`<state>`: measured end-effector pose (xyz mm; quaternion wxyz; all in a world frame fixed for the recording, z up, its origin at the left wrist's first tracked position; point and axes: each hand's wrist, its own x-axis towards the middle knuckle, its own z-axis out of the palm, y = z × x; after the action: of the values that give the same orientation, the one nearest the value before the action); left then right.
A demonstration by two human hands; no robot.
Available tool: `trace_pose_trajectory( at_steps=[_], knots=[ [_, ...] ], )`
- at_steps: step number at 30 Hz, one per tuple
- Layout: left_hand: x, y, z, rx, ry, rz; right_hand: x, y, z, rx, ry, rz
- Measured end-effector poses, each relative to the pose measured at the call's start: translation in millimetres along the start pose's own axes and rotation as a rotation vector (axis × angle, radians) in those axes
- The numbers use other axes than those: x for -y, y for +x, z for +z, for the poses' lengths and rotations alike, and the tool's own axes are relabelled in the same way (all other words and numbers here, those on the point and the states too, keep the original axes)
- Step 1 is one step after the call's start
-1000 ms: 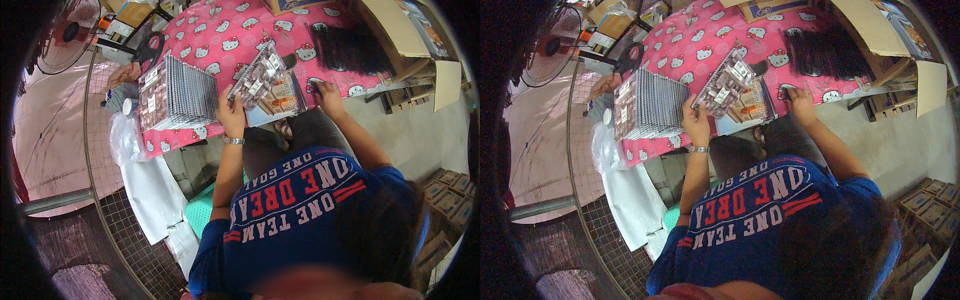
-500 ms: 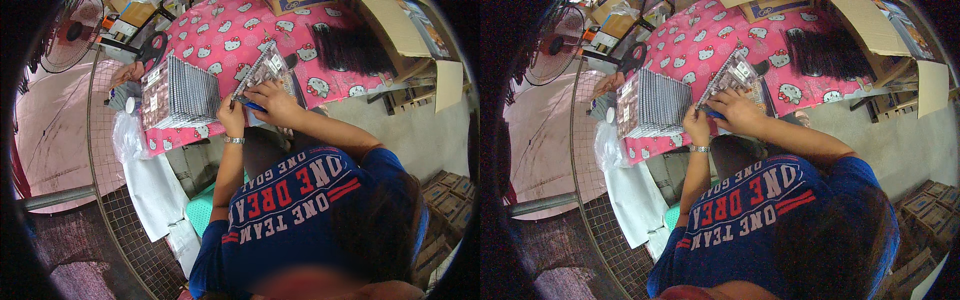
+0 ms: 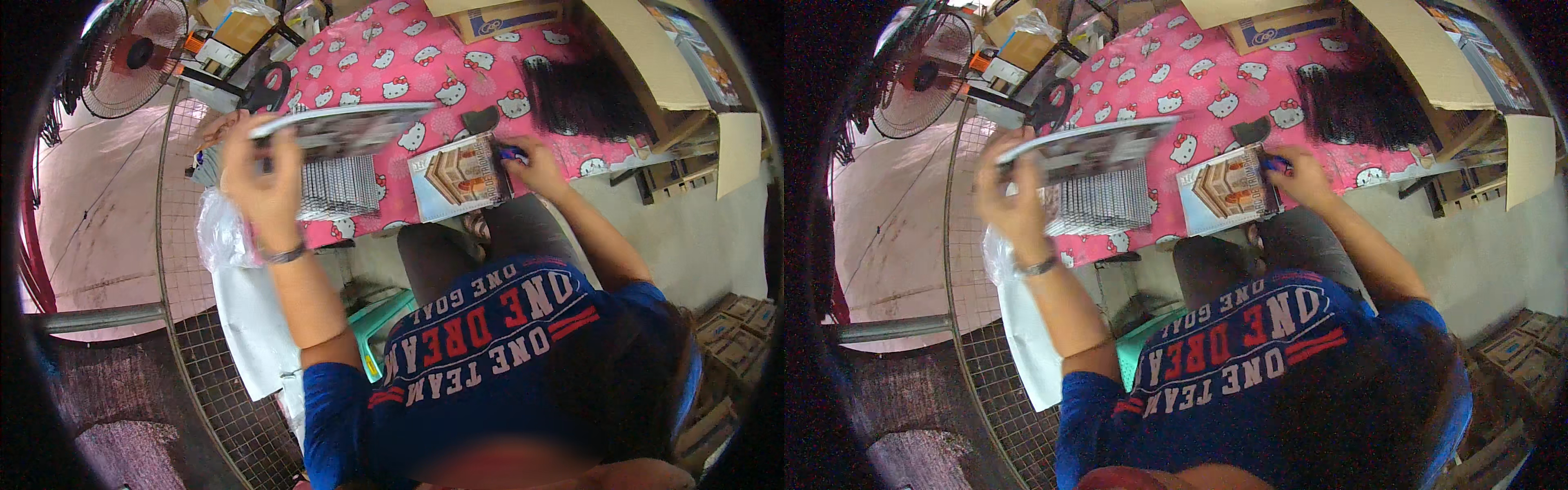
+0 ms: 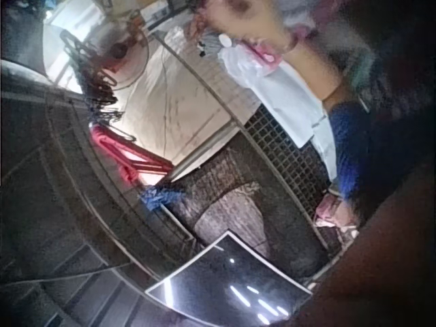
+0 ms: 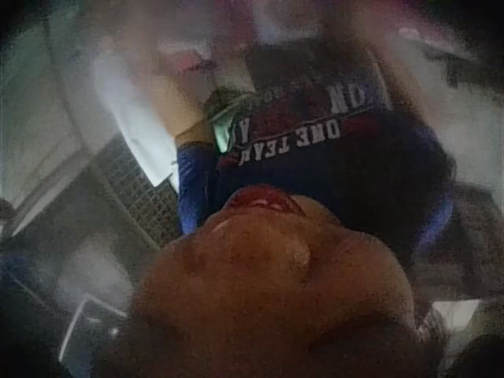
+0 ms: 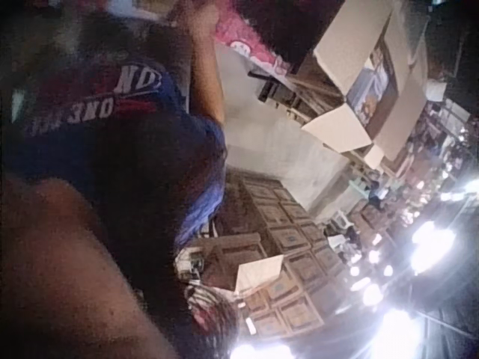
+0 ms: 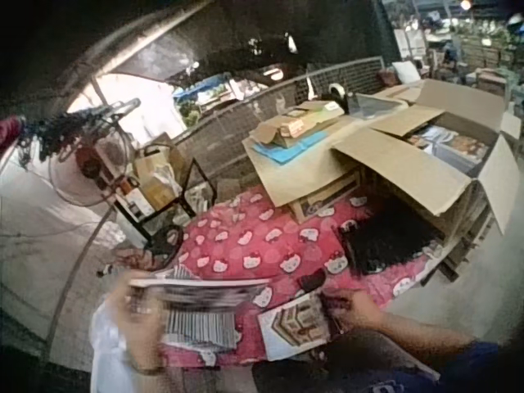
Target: The person threads a spiral wire through the pre-punched holes of a notebook and then uses a blue hand tool to crimp the ends of the wire. They process multiple notebooks, picking each one from a stack and placing it on another stack after finishing.
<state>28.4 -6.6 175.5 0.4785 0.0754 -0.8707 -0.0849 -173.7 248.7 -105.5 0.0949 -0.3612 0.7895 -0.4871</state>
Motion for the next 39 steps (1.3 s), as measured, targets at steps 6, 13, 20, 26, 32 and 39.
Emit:
trace_pose_trajectory(
  at_steps=[6, 13, 20, 26, 32, 39],
  knots=[
    [75.0, 89.9, -36.0, 0.278, 0.553, -0.035, -65.1, 10.2, -4.5, -0.034, -0.452, 0.008],
    [211.9, 6.1, 9.3, 0.627, 0.21, -0.186, -73.5, 105.5, -9.5, -0.19, -0.631, 0.15],
    [207.4, -49.5, -61.8, 0.471, 0.543, -0.47, -90.6, 119.9, -16.0, -0.146, -0.837, 0.317],
    [6.4, -132.2, 74.5, 0.517, -0.028, -0.05, -93.9, 122.9, -14.5, -0.074, -1.015, 0.203],
    [-25.6, -219.7, 153.5, 0.987, 0.046, 0.116, -93.5, 127.4, -13.1, -0.106, -0.932, 0.22],
    [-6.4, -180.3, 136.0, 1.187, 0.119, 0.087, -78.8, 129.7, -54.7, -0.139, -0.357, 0.31]
  ],
)
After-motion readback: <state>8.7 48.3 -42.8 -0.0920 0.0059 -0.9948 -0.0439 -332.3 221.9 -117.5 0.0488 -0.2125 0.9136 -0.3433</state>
